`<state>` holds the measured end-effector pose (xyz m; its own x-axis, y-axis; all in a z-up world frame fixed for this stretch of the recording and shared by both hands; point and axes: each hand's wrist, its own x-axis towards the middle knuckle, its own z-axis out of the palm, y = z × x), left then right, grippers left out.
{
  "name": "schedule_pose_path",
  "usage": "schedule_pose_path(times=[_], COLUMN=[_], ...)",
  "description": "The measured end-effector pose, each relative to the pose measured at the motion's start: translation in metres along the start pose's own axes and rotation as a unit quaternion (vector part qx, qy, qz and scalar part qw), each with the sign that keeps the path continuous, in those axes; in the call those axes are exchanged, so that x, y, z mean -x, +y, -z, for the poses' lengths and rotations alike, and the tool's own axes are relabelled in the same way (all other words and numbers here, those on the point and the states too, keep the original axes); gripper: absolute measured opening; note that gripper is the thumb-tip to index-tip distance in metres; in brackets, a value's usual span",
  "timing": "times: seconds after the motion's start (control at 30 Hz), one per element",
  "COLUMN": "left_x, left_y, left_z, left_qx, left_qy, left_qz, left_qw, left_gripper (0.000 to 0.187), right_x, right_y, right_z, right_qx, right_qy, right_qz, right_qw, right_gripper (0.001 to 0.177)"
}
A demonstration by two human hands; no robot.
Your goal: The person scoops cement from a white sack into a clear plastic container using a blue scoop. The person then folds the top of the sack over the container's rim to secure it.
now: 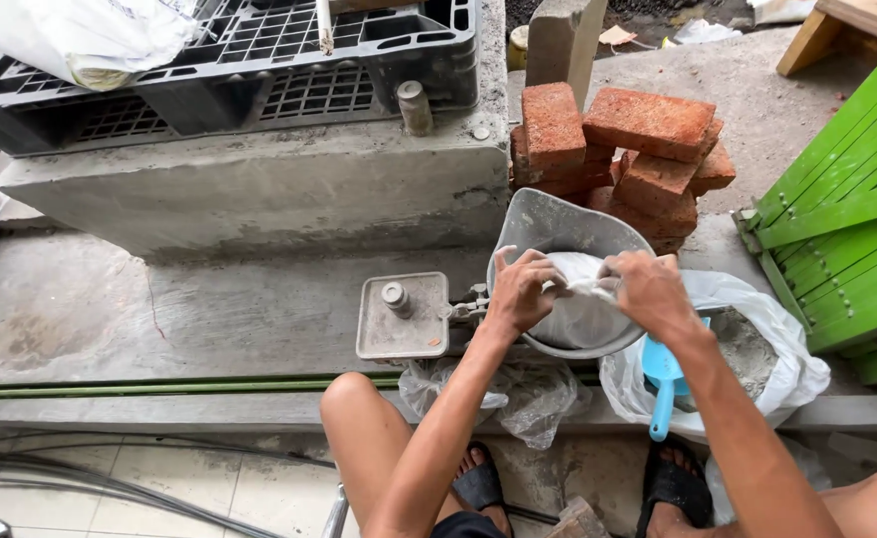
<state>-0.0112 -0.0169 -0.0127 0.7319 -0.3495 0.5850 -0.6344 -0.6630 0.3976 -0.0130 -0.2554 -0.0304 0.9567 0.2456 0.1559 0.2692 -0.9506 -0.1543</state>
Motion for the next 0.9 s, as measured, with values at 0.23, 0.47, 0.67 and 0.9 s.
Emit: schedule_pose_path(times=[0.23,0.47,0.67,0.9], left_x=[0.005,0.001,-0.007,-0.017], left_y=[-0.004,0.003,0.009,0.030], left_z=[-0.024,-0.013,0.007,0.036], left_qx=[0.007,0.041,0.095,0.145], left_qy=[-0.052,-0.112,-0.155,-0.173], left_qz=[0.042,0.080,0.154,0.132], left_qw=[0.998,0.990,0.971,0.965], left_gripper=[0.016,0.010,0.012,0.033], right_x=[0.015,0.005,0.007,-0.001], right_y=[-0.050,-0.040,-0.046,-0.032], right_z=[0.076,0.036,0.051,0.020], right_qx=[-0.158,-0.163,-0.211,-0.133], right_qy=[-0.029,-0.018,-0.044,0.048], right_qz=[0.007,0.003,0.013,0.043], right_qw=[0.987,0.986,0.976,0.989], right_gripper=[0.025,0.018,0.014,0.023])
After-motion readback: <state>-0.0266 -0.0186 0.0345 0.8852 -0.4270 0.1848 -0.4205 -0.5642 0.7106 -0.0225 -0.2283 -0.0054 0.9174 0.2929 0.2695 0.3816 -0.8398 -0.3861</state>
